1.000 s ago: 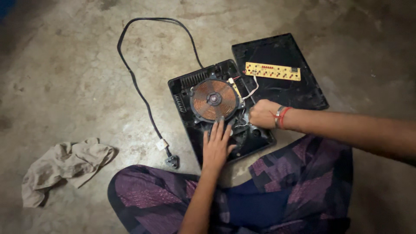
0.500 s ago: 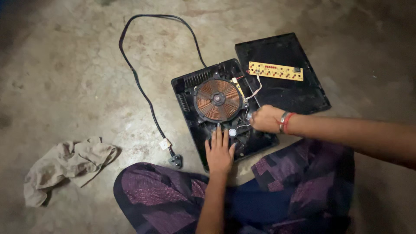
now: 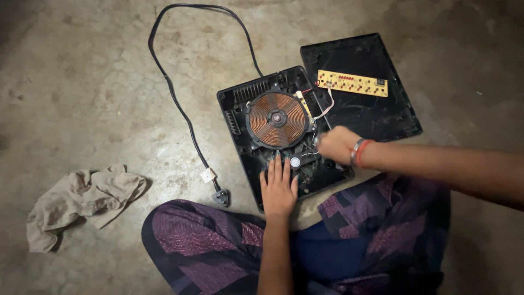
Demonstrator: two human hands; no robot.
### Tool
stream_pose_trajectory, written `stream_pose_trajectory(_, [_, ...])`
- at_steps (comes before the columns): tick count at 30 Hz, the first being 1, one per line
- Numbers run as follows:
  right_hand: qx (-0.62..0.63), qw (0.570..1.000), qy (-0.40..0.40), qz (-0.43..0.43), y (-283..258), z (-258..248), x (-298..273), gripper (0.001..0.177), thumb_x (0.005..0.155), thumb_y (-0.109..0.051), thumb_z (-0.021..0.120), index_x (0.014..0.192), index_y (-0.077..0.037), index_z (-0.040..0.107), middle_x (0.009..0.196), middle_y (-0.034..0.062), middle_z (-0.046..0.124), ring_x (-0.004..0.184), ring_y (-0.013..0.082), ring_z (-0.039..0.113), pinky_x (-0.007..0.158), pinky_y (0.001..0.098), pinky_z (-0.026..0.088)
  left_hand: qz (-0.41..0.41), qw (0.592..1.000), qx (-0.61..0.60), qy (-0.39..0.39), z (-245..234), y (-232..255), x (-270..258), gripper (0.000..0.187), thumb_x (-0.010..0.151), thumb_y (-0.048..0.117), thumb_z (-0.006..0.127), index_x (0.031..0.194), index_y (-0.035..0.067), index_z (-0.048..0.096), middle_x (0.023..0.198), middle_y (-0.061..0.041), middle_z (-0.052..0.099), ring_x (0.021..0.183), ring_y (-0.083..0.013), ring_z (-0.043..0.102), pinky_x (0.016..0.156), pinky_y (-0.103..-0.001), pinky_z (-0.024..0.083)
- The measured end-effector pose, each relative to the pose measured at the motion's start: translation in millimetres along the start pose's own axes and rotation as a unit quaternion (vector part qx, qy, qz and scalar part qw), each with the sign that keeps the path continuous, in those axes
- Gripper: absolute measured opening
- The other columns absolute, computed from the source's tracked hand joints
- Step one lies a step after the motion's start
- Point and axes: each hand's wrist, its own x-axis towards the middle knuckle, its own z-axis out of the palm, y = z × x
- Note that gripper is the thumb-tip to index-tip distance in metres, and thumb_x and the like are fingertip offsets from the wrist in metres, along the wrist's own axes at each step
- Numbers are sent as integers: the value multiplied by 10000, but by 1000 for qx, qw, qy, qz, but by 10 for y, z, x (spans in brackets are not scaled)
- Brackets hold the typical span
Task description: The person sits on the floor and uses a screwdriver to tighten screws on the internal components of a disassembled appliance. They manipulate wires and a small circular part, then handle a circuit board.
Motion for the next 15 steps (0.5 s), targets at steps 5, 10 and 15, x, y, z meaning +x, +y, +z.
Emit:
stream_pose_trajectory(5, [8,998,-67,17,-92,43,113,147,853,-189,665,796,-107,772,881,172,760,843,341,756,706,468,614,-5,1000,-5,-2,0,-3,6,607,956,374,597,1504,137,492,1568,-139,441,1452,-313,400,1149,-566,308])
stream_pose_trajectory(10, [293,871,-119,375,193,196,164,299,741,-219,760,924,16,783,969,259,754,934,382,754,850,443,599,-8,1000,10,-22,-47,23,18,609,944,362,595,1499,134,487,1580,-130,437,1443,-312,398,1132,-569,314])
stream_pose_trajectory(15, [161,972,-47,166,92,2,-72,205,802,-176,699,908,-18,776,922,244,737,894,390,741,780,459,597,-6,1000,5,-10,-53,21,27,607,954,362,591,1506,134,484,1581,-128,432,1454,-311,400,1151,-556,318])
